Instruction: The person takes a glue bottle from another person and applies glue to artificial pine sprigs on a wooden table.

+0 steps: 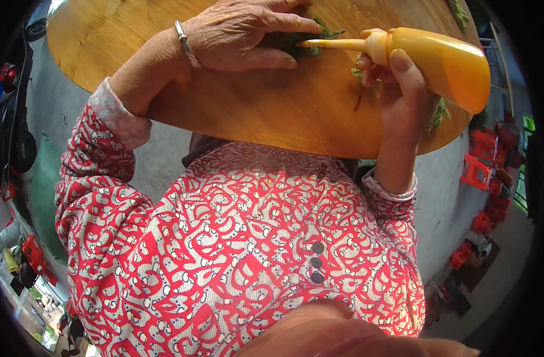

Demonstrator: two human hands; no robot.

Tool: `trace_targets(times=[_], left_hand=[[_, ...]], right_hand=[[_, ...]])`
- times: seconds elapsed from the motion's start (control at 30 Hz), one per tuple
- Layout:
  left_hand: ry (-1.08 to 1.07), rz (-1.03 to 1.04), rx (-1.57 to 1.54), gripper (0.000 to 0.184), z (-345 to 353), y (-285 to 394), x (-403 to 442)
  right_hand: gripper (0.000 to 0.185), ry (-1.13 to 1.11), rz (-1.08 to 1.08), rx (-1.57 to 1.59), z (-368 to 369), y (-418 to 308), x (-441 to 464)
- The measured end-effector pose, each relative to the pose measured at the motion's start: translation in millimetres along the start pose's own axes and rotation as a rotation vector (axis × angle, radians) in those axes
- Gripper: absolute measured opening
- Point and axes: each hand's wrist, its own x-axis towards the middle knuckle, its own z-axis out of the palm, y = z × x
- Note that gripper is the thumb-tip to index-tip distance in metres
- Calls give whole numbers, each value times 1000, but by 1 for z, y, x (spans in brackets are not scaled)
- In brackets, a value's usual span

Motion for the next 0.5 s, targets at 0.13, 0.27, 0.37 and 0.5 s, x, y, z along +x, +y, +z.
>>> trace_targets(times=[0.13,0.27,0.37,0.5], left_hand=[[3,-4,-4,61,1,0,0],[-15,-27,-26,62,-1,0,-1],[-1,-32,-22,61,0,-1,-1],[11,-19,-2,61,3,-3,0]], right_hand=[[22,89,5,11,17,-10,1],[17,134,22,76,15,-10,3],[16,164,31,55,18,-13,3],[16,183,35,53,15,-11,4]])
